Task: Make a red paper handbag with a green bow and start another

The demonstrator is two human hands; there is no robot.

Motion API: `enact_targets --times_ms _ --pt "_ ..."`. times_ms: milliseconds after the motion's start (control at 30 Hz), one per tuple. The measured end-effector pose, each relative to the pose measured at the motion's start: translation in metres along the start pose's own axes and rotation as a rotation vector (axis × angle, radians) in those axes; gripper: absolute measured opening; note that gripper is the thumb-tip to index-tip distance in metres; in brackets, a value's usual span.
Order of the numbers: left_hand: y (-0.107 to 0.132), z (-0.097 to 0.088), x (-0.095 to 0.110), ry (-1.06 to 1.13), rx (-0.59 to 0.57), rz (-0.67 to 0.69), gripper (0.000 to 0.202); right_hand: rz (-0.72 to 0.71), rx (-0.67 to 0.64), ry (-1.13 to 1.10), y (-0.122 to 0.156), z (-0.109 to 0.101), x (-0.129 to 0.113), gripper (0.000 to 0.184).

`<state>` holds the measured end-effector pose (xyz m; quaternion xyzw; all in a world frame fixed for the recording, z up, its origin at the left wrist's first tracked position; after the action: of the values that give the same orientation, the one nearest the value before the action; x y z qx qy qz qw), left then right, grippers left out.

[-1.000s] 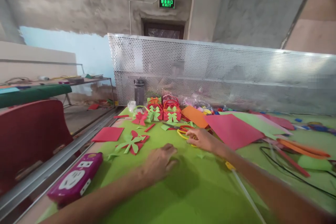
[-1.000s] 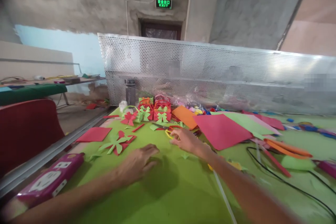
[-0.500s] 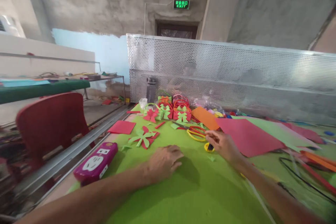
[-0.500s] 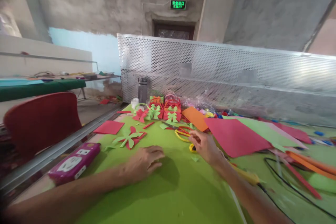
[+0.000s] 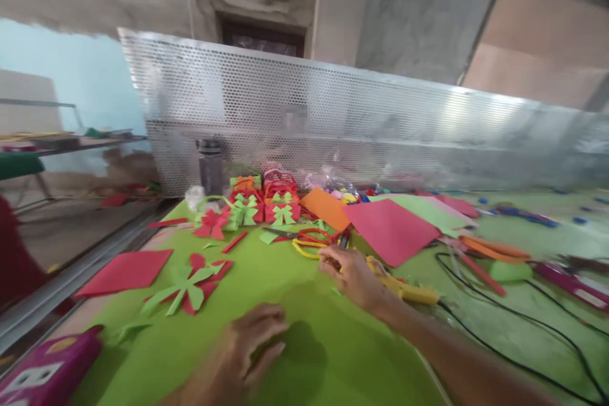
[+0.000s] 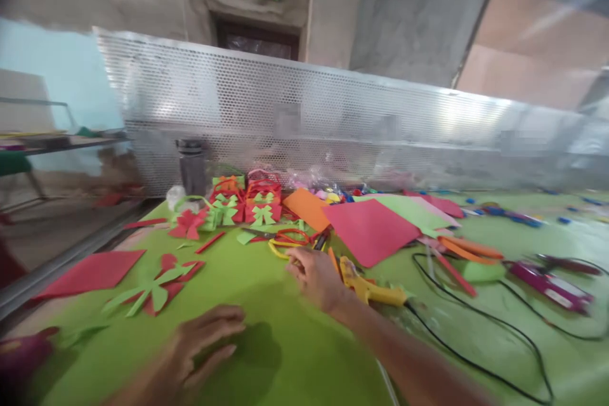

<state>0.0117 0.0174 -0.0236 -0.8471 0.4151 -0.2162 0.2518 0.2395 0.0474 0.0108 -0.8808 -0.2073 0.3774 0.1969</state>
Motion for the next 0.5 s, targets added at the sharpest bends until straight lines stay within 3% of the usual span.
enact_targets --times_ms 200,333,500 --pt "-0.006 -0.001 -0.009 -0.069 0.136 0.139 0.017 0.033 -0.045 0.137 0.000 0.000 -0.004 0.019" --pt "-0.011 -0.003 -0.012 -0.116 0.117 0.129 0.017 0.078 -0.079 0.232 -0.003 -0.001 -0.004 0.019" --pt "-0.010 -0.001 -0.013 -0.131 0.051 0.155 0.017 0.225 -0.011 0.423 -0.017 -0.032 0.021 0.018"
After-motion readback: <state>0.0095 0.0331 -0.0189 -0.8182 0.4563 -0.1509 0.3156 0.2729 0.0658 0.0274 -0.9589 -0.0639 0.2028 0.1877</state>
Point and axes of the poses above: each hand's wrist, its own y-axis away from the middle knuckle, its own z-axis out of the palm, x = y × z, the point moved 3 cm from there along -y, towards the middle knuckle, and after that the axes turned 15 degrees about -y, right-handed, at the moved point
